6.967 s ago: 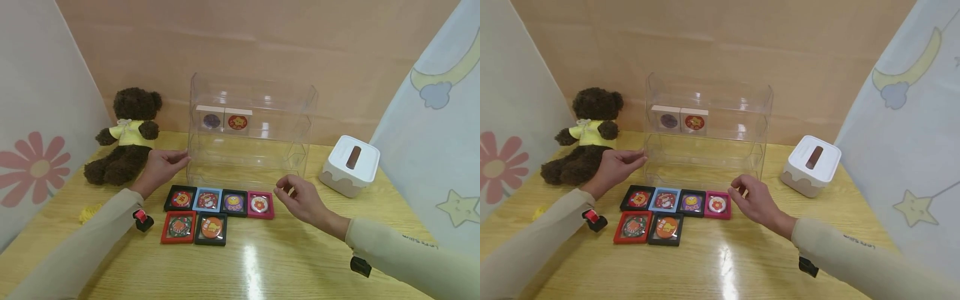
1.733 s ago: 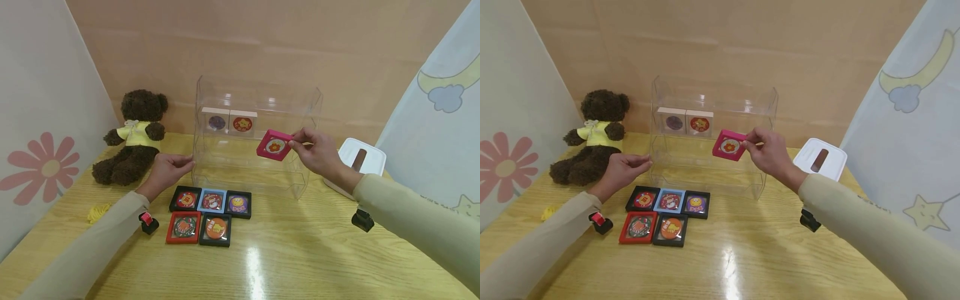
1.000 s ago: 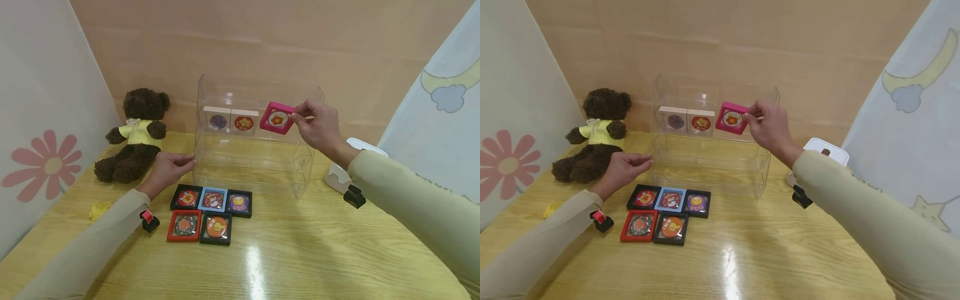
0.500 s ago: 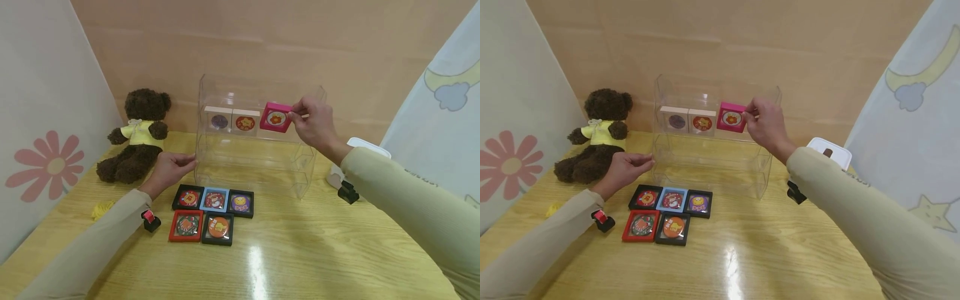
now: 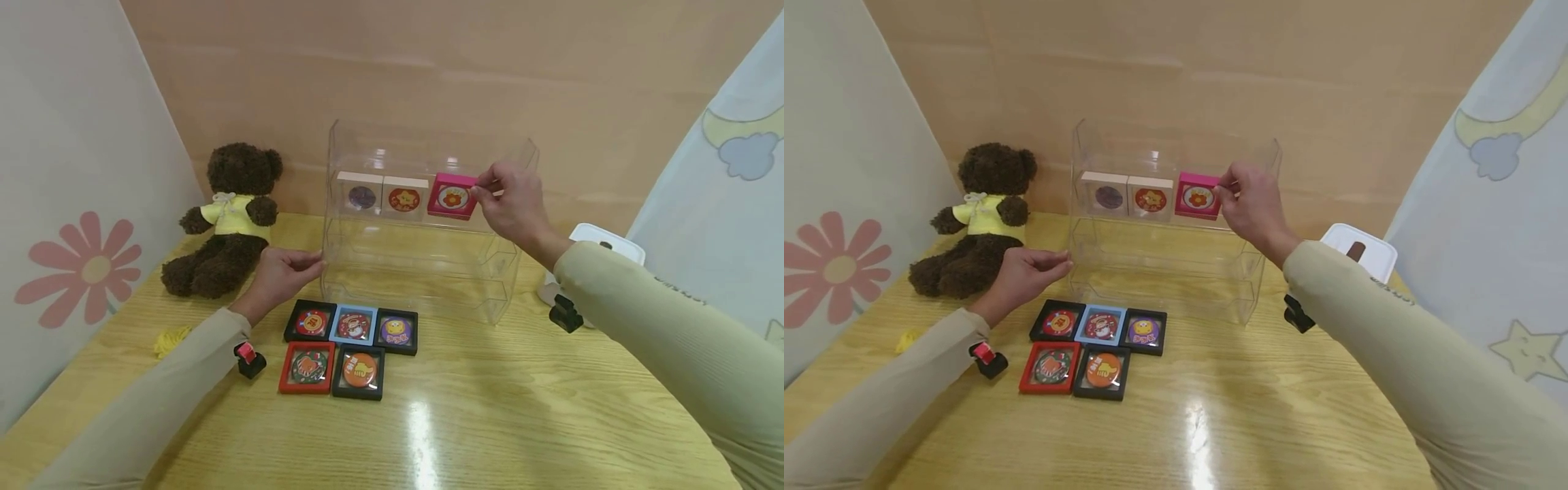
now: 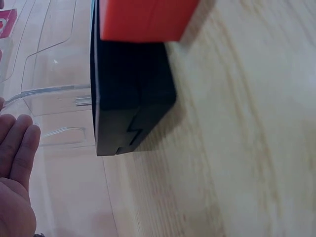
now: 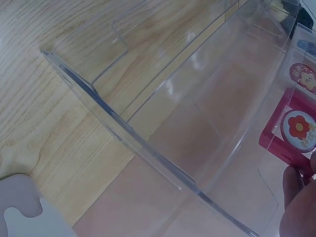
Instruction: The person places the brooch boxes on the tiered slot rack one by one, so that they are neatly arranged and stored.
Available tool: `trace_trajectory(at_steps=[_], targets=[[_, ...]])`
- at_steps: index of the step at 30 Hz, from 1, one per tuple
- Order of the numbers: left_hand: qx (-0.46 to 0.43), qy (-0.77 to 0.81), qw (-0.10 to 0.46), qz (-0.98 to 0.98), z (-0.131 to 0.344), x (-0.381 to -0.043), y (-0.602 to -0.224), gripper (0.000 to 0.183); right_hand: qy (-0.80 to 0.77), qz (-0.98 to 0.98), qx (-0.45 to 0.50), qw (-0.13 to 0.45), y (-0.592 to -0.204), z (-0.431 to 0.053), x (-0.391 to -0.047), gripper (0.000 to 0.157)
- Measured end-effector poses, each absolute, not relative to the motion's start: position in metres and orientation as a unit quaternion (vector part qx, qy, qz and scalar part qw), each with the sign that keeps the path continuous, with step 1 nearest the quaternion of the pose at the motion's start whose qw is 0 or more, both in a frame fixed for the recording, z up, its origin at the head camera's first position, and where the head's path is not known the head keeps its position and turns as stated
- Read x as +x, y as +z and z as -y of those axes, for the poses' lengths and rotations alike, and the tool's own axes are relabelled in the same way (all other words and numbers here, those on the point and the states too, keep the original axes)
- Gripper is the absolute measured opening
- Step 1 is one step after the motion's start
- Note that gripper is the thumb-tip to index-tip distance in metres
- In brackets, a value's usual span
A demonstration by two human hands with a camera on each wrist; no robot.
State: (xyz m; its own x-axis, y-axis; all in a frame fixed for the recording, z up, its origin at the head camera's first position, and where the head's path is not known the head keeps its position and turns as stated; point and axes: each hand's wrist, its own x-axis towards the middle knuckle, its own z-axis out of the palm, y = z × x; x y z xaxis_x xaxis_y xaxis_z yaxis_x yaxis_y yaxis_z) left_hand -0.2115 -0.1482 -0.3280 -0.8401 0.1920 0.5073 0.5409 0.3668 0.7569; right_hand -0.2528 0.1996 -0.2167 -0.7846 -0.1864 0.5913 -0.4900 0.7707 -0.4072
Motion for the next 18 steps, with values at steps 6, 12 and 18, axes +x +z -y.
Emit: trace_trajectory(at_steps=[6, 12, 18], targets=[[-0.22, -0.518, 0.166, 0.81, 0.149, -0.212, -0.328, 0.015, 0.281, 0.906, 0.183, 0.257, -0.22, -0.198, -0.254, 0.009], [-0.217, -0.516, 0.162, 0.813, 0.149, -0.211, -0.327, 0.015, 0.271, 0.913, 0.178, 0.246, -0.221, -0.197, -0.255, 0.009], [-0.216, -0.517, 0.152, 0.815, 0.153, -0.22, -0.338, 0.017, 0.266, 0.919, 0.176, 0.234, -0.221, -0.196, -0.255, 0.01]])
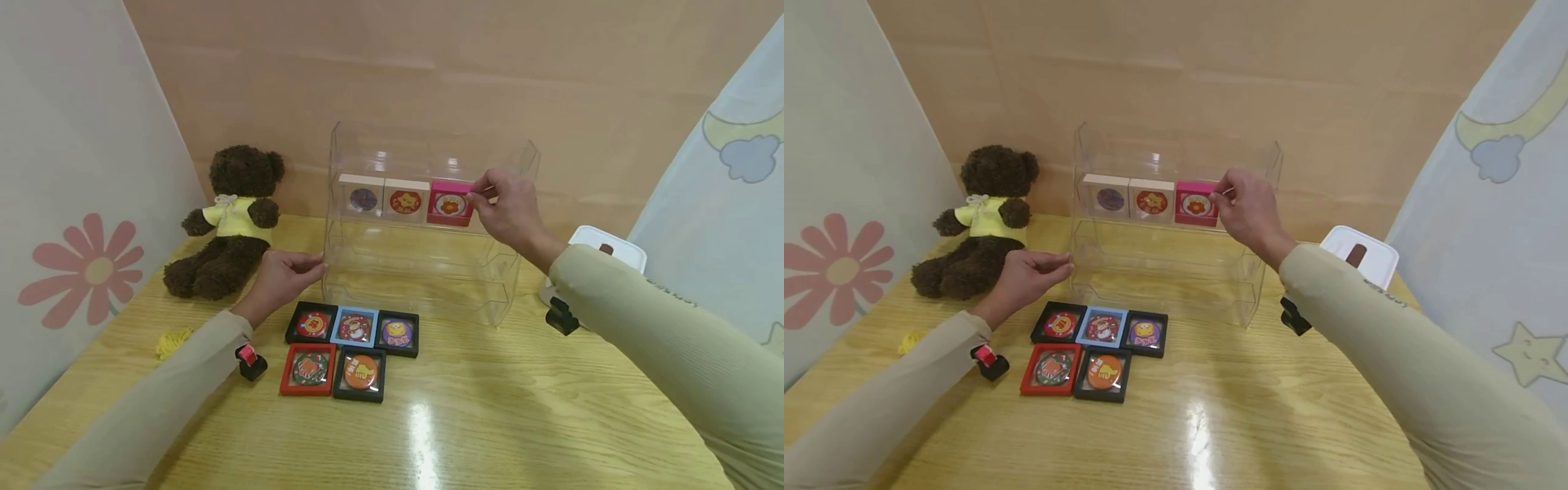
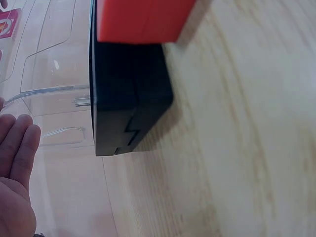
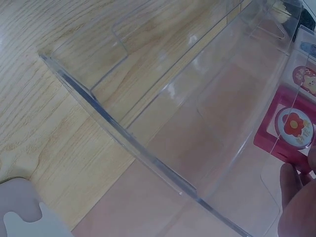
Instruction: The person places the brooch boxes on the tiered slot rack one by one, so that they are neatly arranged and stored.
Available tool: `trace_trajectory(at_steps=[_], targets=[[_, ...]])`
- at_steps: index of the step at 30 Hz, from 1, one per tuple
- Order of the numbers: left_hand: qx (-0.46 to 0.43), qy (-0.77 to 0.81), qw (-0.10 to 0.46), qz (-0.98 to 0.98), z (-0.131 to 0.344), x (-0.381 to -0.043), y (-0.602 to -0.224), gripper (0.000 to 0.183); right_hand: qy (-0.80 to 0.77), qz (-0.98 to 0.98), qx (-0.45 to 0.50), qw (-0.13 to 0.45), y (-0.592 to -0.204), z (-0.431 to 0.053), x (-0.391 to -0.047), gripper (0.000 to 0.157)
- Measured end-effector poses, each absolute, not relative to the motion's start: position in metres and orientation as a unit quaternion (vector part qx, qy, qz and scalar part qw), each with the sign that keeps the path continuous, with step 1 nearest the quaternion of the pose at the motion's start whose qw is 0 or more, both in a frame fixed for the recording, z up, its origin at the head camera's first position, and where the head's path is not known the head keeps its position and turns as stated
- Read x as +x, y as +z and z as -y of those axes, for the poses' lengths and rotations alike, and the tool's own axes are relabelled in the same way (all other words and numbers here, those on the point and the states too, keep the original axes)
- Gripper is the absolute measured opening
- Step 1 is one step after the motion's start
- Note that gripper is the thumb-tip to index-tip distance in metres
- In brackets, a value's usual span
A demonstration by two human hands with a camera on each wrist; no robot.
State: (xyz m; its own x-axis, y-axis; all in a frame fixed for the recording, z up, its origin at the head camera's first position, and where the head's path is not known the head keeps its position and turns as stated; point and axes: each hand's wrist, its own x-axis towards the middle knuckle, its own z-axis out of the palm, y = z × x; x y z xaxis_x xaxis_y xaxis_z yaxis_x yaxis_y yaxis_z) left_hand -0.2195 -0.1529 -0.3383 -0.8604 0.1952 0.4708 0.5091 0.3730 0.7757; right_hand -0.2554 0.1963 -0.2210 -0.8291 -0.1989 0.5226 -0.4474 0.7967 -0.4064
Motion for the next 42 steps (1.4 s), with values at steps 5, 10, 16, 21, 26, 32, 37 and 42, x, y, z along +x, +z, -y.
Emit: trace_trajectory(at_steps=[5, 10, 16, 21, 26, 32, 37, 42], targets=[[-0.211, -0.515, 0.152, 0.817, 0.157, -0.233, -0.355, 0.017, 0.271, 0.92, 0.168, 0.226, -0.221, -0.197, -0.256, 0.011], [-0.225, -0.517, 0.159, 0.811, 0.152, -0.222, -0.344, 0.016, 0.273, 0.923, 0.164, 0.214, -0.223, -0.198, -0.255, 0.012], [-0.229, -0.513, 0.153, 0.813, 0.149, -0.211, -0.332, 0.017, 0.27, 0.924, 0.168, 0.212, -0.223, -0.199, -0.253, 0.014], [-0.222, -0.512, 0.15, 0.816, 0.149, -0.209, -0.33, 0.016, 0.256, 0.92, 0.184, 0.233, -0.221, -0.199, -0.249, 0.018], [-0.216, -0.511, 0.148, 0.819, 0.15, -0.208, -0.33, 0.017, 0.23, 0.889, 0.252, 0.305, -0.233, -0.2, -0.239, 0.014], [-0.214, -0.508, 0.146, 0.821, 0.151, -0.207, -0.329, 0.017, 0.254, 0.868, 0.319, 0.284, -0.266, -0.196, -0.209, 0.01], [-0.217, -0.509, 0.147, 0.82, 0.151, -0.208, -0.329, 0.017, 0.278, 0.883, 0.342, 0.164, -0.296, -0.191, -0.183, 0.009], [-0.218, -0.514, 0.146, 0.816, 0.15, -0.208, -0.329, 0.016, 0.293, 0.896, 0.334, 0.012, -0.322, -0.189, -0.168, 0.015]])
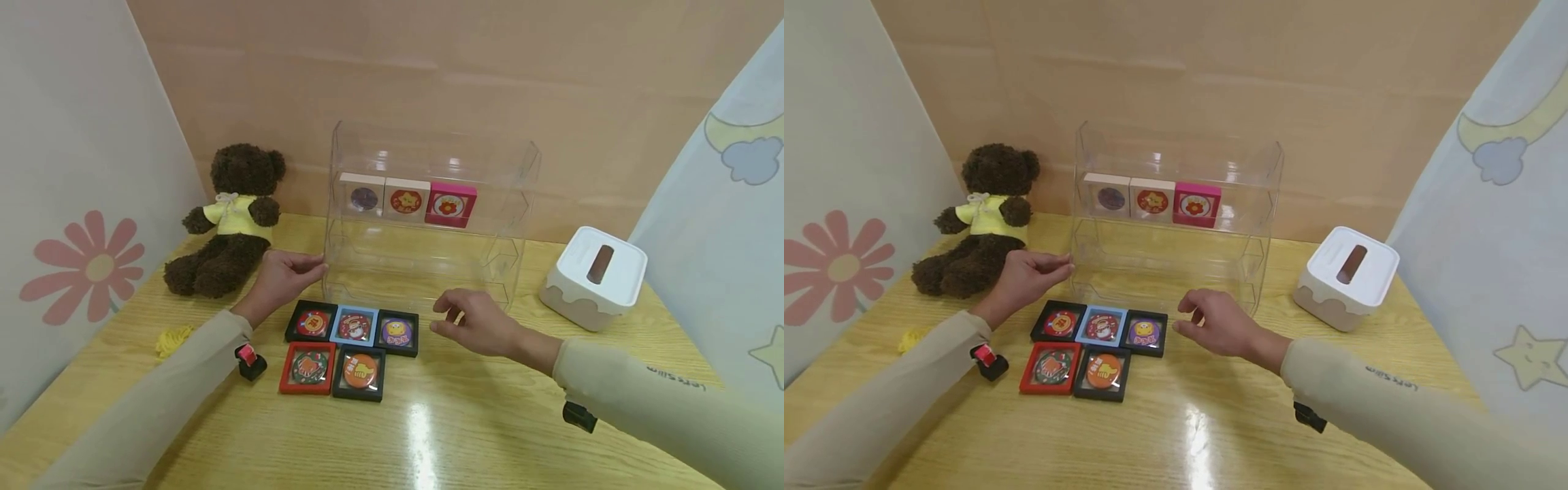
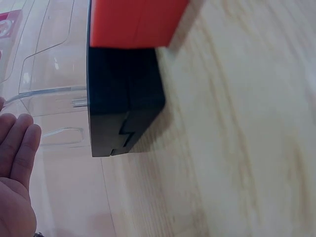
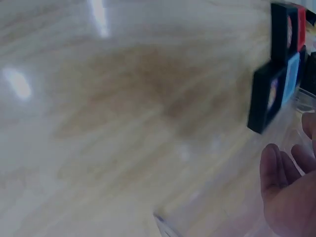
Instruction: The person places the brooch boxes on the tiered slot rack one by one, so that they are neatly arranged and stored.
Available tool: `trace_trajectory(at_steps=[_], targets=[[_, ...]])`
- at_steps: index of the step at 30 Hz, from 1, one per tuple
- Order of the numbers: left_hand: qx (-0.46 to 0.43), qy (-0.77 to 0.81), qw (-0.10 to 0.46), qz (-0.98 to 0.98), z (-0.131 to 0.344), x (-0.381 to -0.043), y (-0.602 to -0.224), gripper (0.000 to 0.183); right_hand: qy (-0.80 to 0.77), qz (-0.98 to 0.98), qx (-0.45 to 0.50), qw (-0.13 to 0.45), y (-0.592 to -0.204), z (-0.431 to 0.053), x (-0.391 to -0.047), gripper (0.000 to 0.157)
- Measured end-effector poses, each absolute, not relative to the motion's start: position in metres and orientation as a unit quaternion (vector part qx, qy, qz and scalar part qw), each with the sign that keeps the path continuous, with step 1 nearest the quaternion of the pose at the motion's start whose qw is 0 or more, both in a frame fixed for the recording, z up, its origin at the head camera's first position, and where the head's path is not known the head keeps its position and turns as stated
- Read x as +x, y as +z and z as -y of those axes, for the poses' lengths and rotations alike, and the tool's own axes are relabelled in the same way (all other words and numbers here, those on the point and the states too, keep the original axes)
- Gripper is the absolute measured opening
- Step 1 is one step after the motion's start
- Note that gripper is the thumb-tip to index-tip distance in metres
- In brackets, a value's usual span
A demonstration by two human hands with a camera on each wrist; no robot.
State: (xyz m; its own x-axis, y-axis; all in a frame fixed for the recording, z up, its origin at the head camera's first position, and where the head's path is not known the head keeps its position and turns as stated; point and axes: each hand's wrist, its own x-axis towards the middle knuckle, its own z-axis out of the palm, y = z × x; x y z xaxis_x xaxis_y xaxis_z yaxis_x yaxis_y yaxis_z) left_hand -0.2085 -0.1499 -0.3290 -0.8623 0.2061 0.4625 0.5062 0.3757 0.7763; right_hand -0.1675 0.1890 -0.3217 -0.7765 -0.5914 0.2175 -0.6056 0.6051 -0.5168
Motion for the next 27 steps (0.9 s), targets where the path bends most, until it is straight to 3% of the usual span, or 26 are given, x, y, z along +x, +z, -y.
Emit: trace_trajectory(at_steps=[4, 9, 27], targets=[[-0.215, -0.517, 0.141, 0.816, 0.15, -0.209, -0.328, 0.016, 0.31, 0.895, 0.318, -0.038, -0.338, -0.187, -0.161, 0.033], [-0.209, -0.518, 0.136, 0.818, 0.149, -0.207, -0.326, 0.017, 0.317, 0.896, 0.305, -0.06, -0.353, -0.187, -0.159, 0.047], [-0.199, -0.516, 0.129, 0.823, 0.149, -0.208, -0.328, 0.016, 0.287, 0.913, 0.29, -0.025, -0.367, -0.171, -0.164, 0.056]])
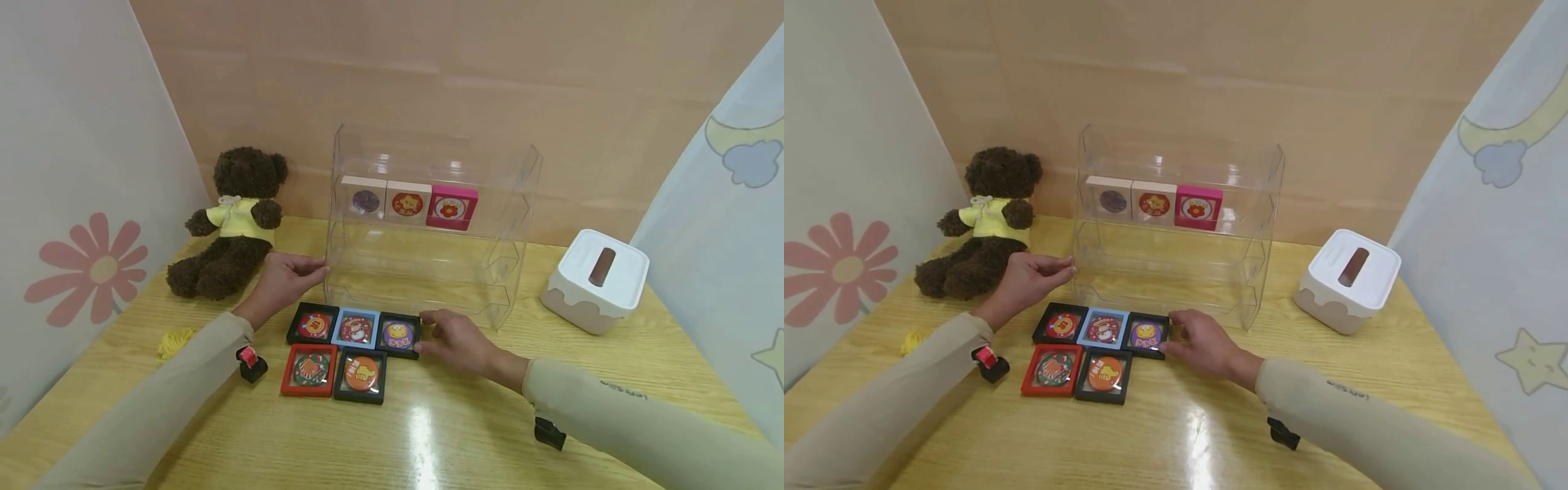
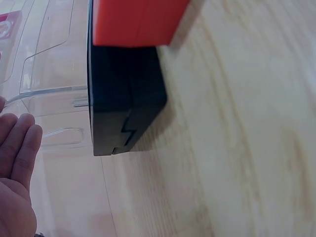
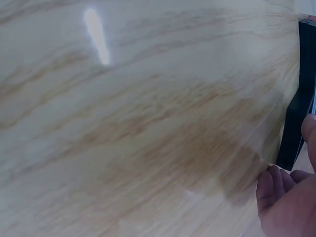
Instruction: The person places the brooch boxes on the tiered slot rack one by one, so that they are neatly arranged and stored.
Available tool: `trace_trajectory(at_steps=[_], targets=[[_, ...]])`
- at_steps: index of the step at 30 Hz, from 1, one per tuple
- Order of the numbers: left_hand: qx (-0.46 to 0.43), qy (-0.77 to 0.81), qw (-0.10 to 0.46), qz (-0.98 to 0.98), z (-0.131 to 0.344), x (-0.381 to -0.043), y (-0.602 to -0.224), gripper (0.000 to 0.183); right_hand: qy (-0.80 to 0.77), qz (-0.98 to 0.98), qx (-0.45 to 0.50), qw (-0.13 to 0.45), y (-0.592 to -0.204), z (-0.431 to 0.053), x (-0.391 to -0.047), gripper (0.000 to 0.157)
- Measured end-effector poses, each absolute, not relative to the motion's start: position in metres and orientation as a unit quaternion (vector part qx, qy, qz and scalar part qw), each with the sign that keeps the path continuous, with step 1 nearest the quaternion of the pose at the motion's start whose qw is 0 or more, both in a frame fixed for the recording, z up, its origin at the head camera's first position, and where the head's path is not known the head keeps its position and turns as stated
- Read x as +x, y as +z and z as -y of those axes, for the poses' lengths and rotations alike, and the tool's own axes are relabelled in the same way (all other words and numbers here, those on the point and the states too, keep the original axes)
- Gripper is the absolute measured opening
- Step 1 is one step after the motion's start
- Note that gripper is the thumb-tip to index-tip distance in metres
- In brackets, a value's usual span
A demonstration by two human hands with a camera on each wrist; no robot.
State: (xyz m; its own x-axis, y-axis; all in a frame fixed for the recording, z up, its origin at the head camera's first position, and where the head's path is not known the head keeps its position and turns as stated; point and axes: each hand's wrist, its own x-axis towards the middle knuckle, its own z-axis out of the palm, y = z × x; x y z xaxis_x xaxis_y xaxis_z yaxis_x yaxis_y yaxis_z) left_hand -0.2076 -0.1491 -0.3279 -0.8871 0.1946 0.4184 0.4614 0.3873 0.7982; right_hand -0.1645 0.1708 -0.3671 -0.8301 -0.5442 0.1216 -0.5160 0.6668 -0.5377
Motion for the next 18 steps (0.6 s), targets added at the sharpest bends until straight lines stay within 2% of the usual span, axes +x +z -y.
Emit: trace_trajectory(at_steps=[13, 18], targets=[[-0.197, -0.517, 0.124, 0.824, 0.1493, -0.2042, -0.3269, 0.017, -0.292, -0.915, -0.274, 0.054, -0.3662, -0.1699, -0.1598, 0.062], [-0.202, -0.518, 0.129, 0.821, 0.1492, -0.2046, -0.3273, 0.017, -0.311, -0.909, -0.276, 0.035, -0.3677, -0.1714, -0.1582, 0.063]])
